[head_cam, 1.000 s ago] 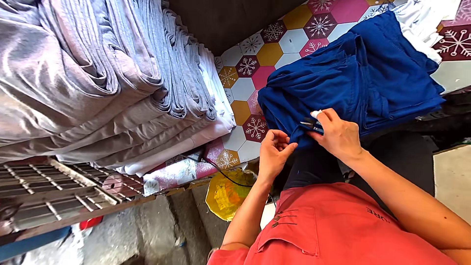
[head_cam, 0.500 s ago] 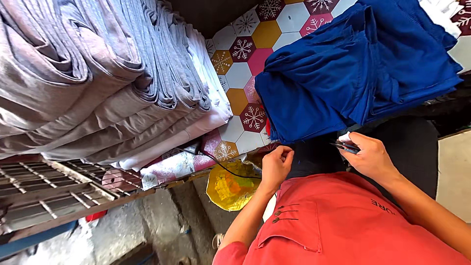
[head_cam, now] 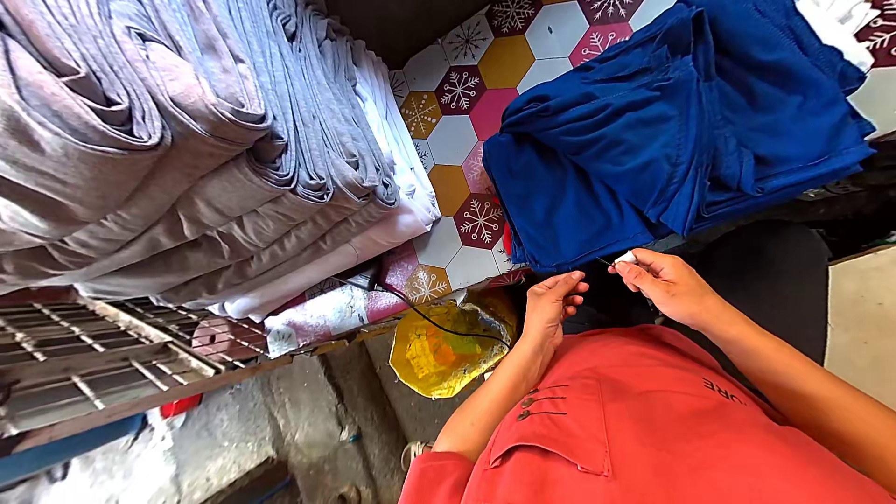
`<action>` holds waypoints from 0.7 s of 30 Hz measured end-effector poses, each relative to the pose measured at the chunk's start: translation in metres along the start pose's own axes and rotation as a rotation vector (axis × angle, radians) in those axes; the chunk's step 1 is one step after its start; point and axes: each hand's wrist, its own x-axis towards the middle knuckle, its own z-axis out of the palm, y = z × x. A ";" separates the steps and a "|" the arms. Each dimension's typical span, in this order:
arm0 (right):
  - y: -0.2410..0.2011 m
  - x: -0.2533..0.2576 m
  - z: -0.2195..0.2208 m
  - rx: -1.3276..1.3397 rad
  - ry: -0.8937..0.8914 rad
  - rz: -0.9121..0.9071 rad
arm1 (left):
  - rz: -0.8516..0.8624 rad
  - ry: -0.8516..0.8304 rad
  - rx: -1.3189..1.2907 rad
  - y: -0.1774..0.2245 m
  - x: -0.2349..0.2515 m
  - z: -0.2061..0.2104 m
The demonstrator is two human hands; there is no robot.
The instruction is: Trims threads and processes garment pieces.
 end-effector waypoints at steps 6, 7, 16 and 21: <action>-0.011 0.020 0.007 -0.035 -0.213 0.138 | 0.098 -0.047 0.041 -0.004 -0.009 -0.007; -0.013 0.023 0.009 -0.010 -0.234 0.157 | 0.107 -0.053 0.046 -0.004 -0.010 -0.007; -0.014 0.023 -0.003 0.057 -0.215 0.256 | 0.080 0.011 0.016 -0.009 -0.001 -0.012; -0.009 0.016 -0.008 0.104 -0.142 0.255 | -0.041 0.034 -0.215 -0.010 0.009 -0.007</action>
